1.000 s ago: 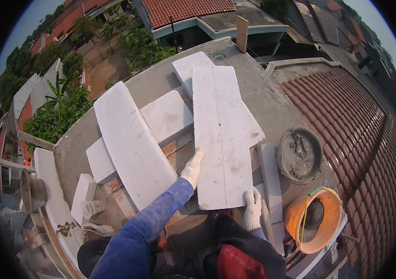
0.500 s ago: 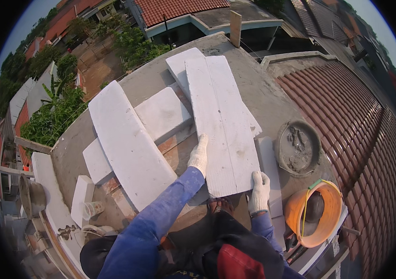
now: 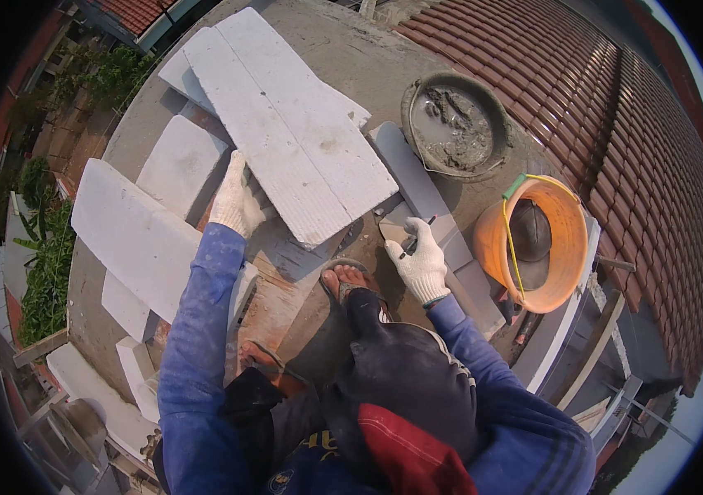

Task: The person measures and marks white rectangular tiles with a ruler and pen, then scoops cement from a bucket with a trowel and applies it to the tile surface. The person arranges the tiles on a rooftop surface, adjusting their positions.

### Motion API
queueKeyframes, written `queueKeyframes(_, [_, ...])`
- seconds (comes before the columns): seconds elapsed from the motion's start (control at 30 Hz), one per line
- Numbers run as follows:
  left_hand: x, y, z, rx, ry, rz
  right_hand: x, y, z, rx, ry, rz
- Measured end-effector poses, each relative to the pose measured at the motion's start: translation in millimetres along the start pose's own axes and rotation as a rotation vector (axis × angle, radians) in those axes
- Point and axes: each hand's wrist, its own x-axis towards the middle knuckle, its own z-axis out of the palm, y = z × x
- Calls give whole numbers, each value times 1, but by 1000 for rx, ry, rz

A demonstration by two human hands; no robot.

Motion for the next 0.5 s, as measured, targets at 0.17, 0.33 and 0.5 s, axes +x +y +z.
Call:
queueKeyframes(0.17, [-20,26,-12,275,113,-63,-33,39,18,-427,-258,-326])
queueKeyframes(0.33, [-62,120,-34,494,146,104,-26,32,25,-586,-370,-289])
queueKeyframes(0.5, [-120,200,-74,641,230,267,-35,14,1,-459,-364,-306])
